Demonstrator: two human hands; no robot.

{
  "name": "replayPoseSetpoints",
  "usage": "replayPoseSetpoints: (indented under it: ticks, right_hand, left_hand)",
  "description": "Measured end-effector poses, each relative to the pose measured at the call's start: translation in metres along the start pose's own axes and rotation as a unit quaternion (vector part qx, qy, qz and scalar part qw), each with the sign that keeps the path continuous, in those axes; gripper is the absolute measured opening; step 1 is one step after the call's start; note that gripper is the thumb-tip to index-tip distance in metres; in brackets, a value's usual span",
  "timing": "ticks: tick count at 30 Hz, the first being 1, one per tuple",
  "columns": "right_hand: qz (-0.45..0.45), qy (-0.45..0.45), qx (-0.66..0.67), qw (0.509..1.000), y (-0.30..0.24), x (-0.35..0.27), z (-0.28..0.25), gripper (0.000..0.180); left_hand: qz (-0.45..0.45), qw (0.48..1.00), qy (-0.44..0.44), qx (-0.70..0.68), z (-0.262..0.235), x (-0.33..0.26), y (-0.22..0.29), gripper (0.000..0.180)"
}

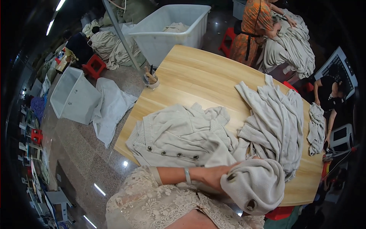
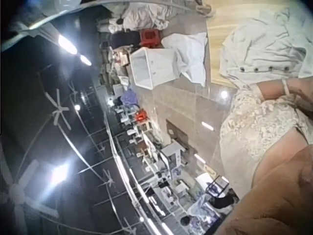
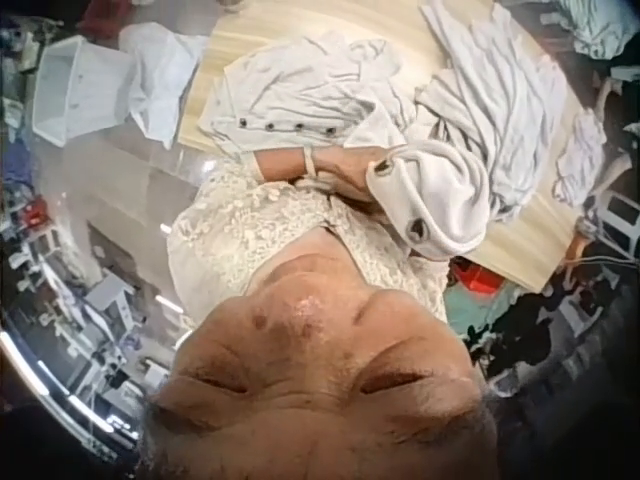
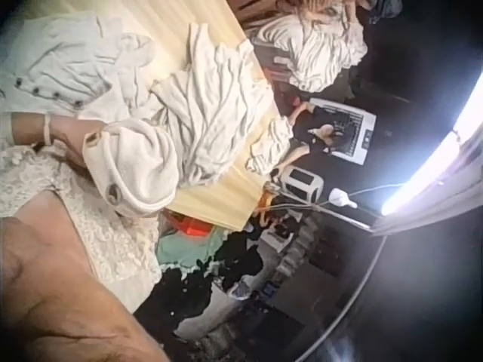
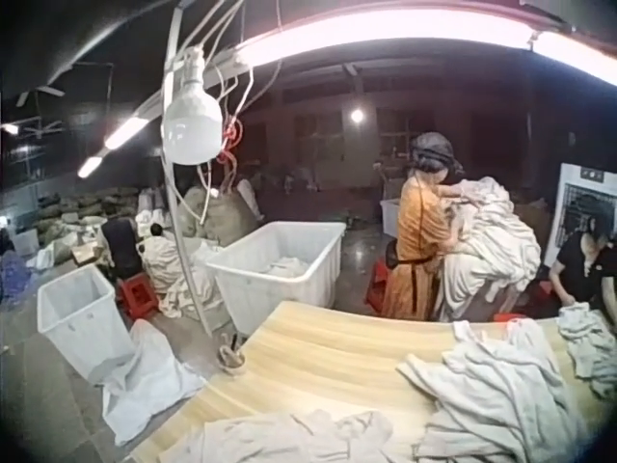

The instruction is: Inspecting buttons and seams of knit garments on a work table in a textile factory setting.

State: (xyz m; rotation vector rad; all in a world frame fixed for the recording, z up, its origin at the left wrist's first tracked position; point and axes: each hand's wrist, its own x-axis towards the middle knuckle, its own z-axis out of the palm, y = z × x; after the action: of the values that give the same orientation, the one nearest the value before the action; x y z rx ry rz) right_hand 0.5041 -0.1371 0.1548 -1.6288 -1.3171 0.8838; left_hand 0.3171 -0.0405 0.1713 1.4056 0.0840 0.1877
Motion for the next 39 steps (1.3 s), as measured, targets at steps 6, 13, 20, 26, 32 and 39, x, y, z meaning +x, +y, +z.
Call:
replayPoseSetpoints:
  ticks: [6,13,20,26,32,39]
  right_hand:
    - [-0.021,0.097,0.066,0.993,0.041,0.051,-0.010,0.019]
    - [0.206,-0.132,-0.054,0.968,0.098,0.052,0.023,0.036]
    - [0.163,-0.053,-0.046,0.984,0.099,0.079,0.022,0.030]
    - [0.121,0.015,-0.011,0.992,0.073,0.096,0.039,0.026]
    - [0.127,-0.075,-0.097,0.984,0.090,0.087,0.081,0.028]
    - [0.074,-0.106,-0.176,0.976,0.098,0.063,0.086,0.047]
  left_hand:
    - [-0.195,0.894,0.101,-0.390,0.027,-0.005,-0.073,0.047]
    - [-0.425,0.868,0.025,-0.256,-0.044,-0.049,-0.085,0.063]
    - [-0.136,0.894,0.279,-0.323,-0.216,-0.010,0.035,0.053]
    - [0.453,0.751,0.442,-0.187,-0.387,-0.027,0.199,0.099]
    - [0.092,0.905,0.414,-0.007,-0.309,-0.087,0.035,0.058]
    - [-0.248,0.758,0.458,0.393,-0.165,-0.236,-0.104,0.035]
